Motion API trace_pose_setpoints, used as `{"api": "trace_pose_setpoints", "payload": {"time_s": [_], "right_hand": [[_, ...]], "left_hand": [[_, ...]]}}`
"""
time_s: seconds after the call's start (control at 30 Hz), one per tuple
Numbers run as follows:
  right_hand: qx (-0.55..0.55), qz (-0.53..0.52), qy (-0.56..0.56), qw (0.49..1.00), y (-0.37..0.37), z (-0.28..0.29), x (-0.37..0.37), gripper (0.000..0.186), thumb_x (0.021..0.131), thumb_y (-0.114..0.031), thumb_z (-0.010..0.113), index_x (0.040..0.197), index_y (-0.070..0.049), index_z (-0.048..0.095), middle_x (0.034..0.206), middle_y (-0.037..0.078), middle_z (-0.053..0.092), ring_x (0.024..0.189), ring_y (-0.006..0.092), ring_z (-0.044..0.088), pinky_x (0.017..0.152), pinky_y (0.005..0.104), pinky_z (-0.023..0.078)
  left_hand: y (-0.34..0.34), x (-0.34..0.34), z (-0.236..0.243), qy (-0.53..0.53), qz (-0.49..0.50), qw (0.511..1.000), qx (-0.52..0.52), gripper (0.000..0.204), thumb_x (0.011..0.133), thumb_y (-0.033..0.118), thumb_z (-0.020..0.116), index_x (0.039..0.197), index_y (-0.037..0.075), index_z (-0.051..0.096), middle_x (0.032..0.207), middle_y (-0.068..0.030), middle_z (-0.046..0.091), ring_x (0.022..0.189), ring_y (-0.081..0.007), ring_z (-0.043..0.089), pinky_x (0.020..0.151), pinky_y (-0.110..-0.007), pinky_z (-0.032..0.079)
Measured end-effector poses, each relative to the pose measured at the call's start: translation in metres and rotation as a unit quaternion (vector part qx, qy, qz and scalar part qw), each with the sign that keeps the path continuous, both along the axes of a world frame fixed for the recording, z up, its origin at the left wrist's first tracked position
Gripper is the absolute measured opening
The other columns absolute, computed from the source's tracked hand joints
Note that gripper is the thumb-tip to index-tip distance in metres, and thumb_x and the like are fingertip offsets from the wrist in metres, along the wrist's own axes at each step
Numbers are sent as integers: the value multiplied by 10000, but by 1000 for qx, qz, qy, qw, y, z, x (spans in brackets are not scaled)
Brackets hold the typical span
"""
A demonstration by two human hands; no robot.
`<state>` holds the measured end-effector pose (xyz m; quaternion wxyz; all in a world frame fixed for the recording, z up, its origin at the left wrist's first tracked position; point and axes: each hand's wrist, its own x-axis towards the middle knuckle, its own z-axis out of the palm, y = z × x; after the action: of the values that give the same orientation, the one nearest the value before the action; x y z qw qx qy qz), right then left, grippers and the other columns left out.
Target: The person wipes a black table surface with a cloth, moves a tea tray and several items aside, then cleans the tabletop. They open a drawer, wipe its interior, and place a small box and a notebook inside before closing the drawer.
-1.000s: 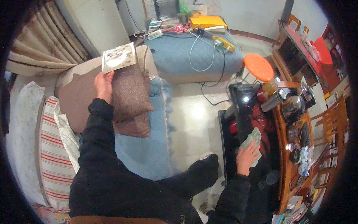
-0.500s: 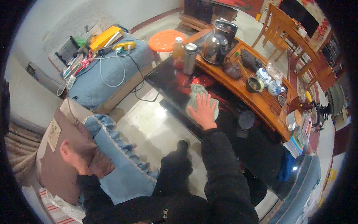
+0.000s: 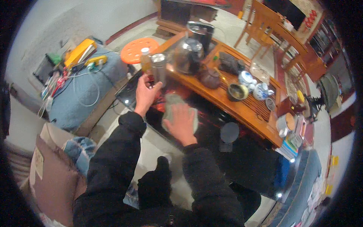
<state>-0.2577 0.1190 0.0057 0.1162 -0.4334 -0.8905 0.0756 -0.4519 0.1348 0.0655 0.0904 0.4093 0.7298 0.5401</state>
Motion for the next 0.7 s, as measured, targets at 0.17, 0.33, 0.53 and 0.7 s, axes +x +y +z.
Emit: {"api": "trace_pose_setpoints", "payload": {"time_s": [0.17,0.33,0.53,0.7], "right_hand": [[-14,-1,20,1000,0,3,0,792,919,-540,566,1522,-86,325,1581,192,294,1495,389,184,1179,602,121],[20,7,33,999,-1,-5,1,784,916,-536,574,1511,-80,343,1550,194,335,1480,391,218,1179,592,139],[71,16,75,995,-1,-8,7,698,925,-450,579,1458,-31,408,1481,212,420,1424,404,316,1135,586,233],[40,15,112,993,-43,-1,35,692,916,-388,602,1452,4,406,1481,242,404,1425,422,308,1154,575,222]], "left_hand": [[56,16,9,32,110,991,-75,694,731,427,821,1203,29,504,1177,-173,574,1168,-357,546,930,-481,471],[64,28,15,78,144,982,-90,682,716,491,810,1138,23,549,1148,-176,595,1126,-371,581,907,-492,485],[41,63,33,60,0,997,-52,606,726,446,818,1088,27,573,1108,-156,624,1016,-365,642,854,-468,502],[34,103,34,17,-141,988,-65,602,713,341,854,1150,29,583,1105,-165,650,1050,-336,649,881,-422,502]]}}
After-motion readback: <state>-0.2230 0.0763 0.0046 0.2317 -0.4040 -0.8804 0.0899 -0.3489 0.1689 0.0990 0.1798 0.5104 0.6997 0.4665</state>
